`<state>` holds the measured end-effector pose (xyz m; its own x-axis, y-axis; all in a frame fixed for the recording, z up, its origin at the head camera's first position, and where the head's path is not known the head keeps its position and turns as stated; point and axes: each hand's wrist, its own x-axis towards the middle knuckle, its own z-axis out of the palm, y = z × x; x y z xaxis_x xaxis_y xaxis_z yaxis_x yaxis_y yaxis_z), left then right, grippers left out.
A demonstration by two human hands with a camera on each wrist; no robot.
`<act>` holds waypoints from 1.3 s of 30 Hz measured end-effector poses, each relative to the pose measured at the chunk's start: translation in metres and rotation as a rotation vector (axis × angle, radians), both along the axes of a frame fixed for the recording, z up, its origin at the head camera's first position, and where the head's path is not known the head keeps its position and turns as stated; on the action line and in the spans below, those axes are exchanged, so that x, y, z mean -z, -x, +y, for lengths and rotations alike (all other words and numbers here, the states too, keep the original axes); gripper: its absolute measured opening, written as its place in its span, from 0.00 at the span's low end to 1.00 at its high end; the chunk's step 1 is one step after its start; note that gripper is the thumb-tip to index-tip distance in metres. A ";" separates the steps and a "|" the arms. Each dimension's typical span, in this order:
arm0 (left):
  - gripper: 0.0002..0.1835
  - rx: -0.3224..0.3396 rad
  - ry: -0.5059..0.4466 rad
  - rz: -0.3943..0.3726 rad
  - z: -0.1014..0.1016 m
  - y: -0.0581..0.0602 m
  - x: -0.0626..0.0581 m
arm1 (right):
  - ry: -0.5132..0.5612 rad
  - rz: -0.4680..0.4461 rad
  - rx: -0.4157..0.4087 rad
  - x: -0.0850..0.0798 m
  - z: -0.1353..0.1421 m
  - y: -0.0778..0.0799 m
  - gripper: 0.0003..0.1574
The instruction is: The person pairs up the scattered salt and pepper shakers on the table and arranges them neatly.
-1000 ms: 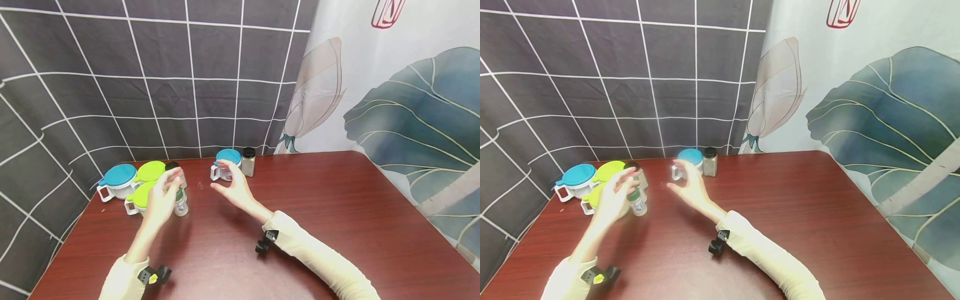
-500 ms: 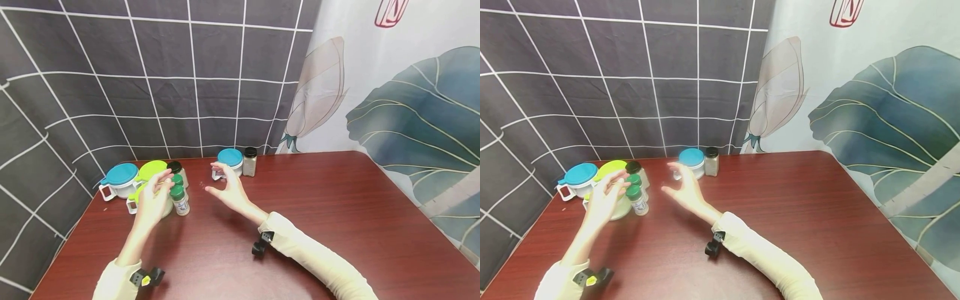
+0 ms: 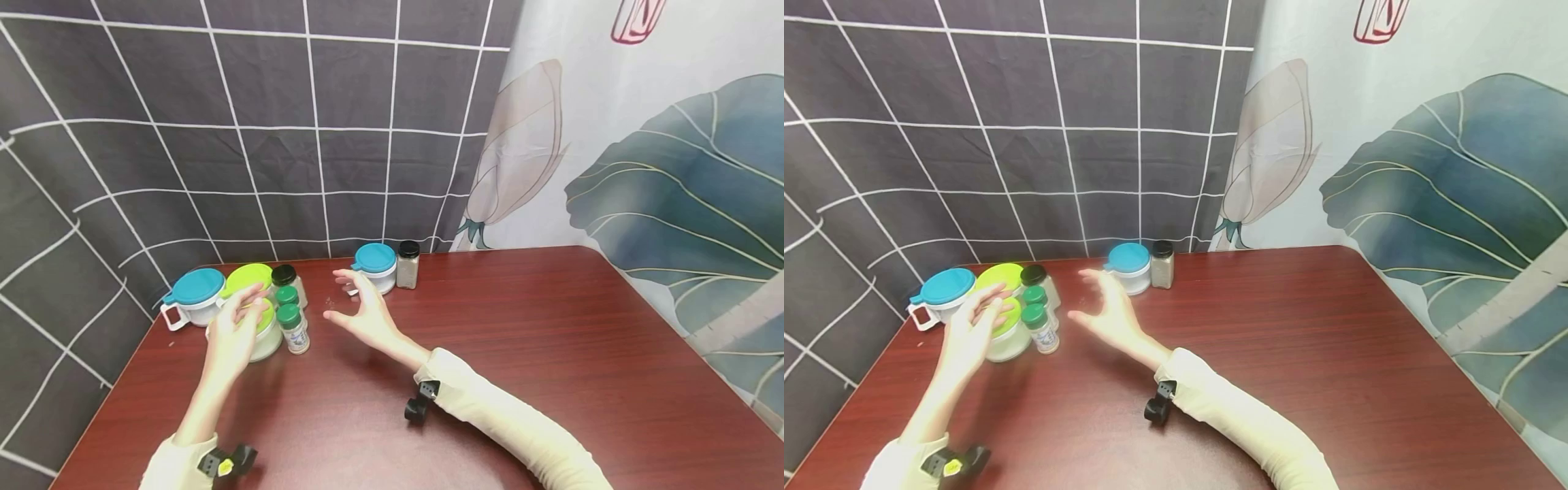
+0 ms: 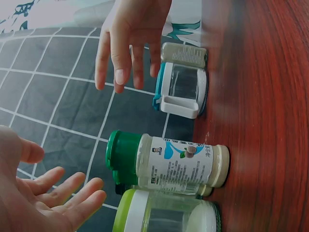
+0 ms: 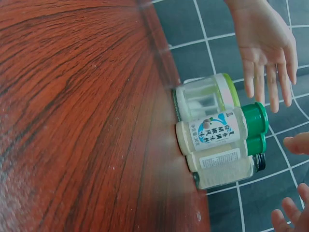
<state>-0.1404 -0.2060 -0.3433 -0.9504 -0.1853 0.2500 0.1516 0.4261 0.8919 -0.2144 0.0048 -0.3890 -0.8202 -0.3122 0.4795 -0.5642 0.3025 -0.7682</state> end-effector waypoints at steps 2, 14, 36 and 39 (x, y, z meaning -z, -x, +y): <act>0.21 -0.011 0.000 0.002 -0.003 -0.001 0.002 | 0.003 -0.009 -0.012 0.000 -0.002 -0.001 0.40; 0.20 -0.082 0.013 -0.001 -0.014 -0.002 0.005 | 0.035 -0.082 -0.064 0.005 -0.010 -0.002 0.42; 0.20 -0.205 0.010 0.028 -0.045 -0.002 0.017 | 0.045 -0.099 -0.072 0.010 -0.031 -0.005 0.43; 0.19 -0.234 0.014 0.027 -0.048 -0.001 0.018 | 0.052 -0.108 -0.076 0.010 -0.033 -0.005 0.42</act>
<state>-0.1393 -0.2541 -0.3609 -0.8748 -0.3964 0.2786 0.0703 0.4651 0.8825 -0.2091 -0.0278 -0.3986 -0.8428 -0.3522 0.4070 -0.4974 0.2208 -0.8389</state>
